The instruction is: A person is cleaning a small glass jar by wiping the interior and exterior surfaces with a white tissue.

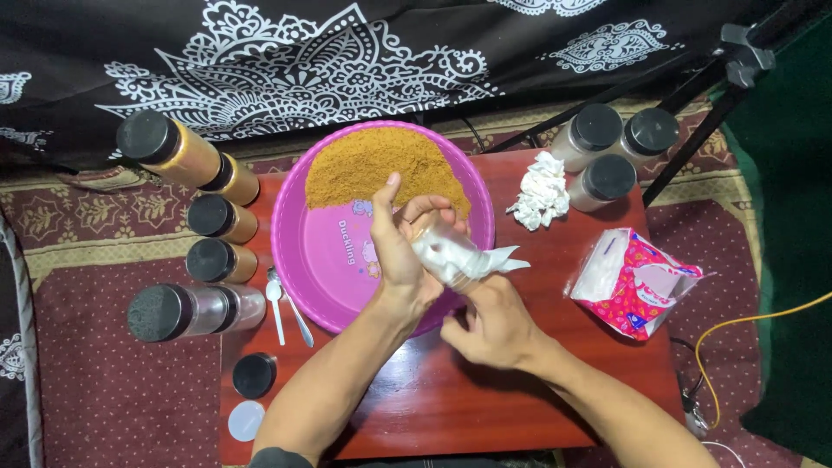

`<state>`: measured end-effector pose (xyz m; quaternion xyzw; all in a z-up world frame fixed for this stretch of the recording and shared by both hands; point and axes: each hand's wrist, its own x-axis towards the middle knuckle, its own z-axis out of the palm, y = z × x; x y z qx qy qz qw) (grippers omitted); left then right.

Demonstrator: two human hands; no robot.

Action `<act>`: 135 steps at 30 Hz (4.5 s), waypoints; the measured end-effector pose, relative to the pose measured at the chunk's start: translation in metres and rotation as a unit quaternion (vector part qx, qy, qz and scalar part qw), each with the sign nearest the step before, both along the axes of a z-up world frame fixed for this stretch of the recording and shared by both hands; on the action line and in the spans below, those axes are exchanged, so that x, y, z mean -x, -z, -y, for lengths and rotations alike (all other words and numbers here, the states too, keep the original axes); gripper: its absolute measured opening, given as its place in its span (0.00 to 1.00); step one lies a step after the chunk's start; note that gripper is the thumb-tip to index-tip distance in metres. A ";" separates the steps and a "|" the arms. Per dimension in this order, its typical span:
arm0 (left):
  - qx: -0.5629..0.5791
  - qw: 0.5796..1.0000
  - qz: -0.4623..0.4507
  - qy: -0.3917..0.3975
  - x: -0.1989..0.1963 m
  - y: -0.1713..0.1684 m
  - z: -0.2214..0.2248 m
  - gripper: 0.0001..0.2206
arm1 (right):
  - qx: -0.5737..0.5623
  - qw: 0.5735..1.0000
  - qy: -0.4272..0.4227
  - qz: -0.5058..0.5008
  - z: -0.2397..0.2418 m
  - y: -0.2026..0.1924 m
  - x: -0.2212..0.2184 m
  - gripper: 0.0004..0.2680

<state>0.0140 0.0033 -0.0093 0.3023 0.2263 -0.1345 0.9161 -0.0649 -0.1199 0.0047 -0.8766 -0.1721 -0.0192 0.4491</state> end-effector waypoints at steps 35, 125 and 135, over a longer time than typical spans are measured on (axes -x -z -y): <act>-0.002 1.000 -0.010 0.021 0.002 0.006 0.007 0.28 | 0.101 0.993 0.062 0.029 -0.012 0.004 0.000 0.04; -0.208 0.966 0.152 0.015 0.009 -0.016 0.003 0.23 | -0.381 0.909 0.068 -0.151 0.005 0.015 0.003 0.10; -0.030 0.997 0.049 0.047 0.014 -0.018 -0.004 0.24 | 0.175 0.982 0.073 0.027 0.002 0.045 0.013 0.07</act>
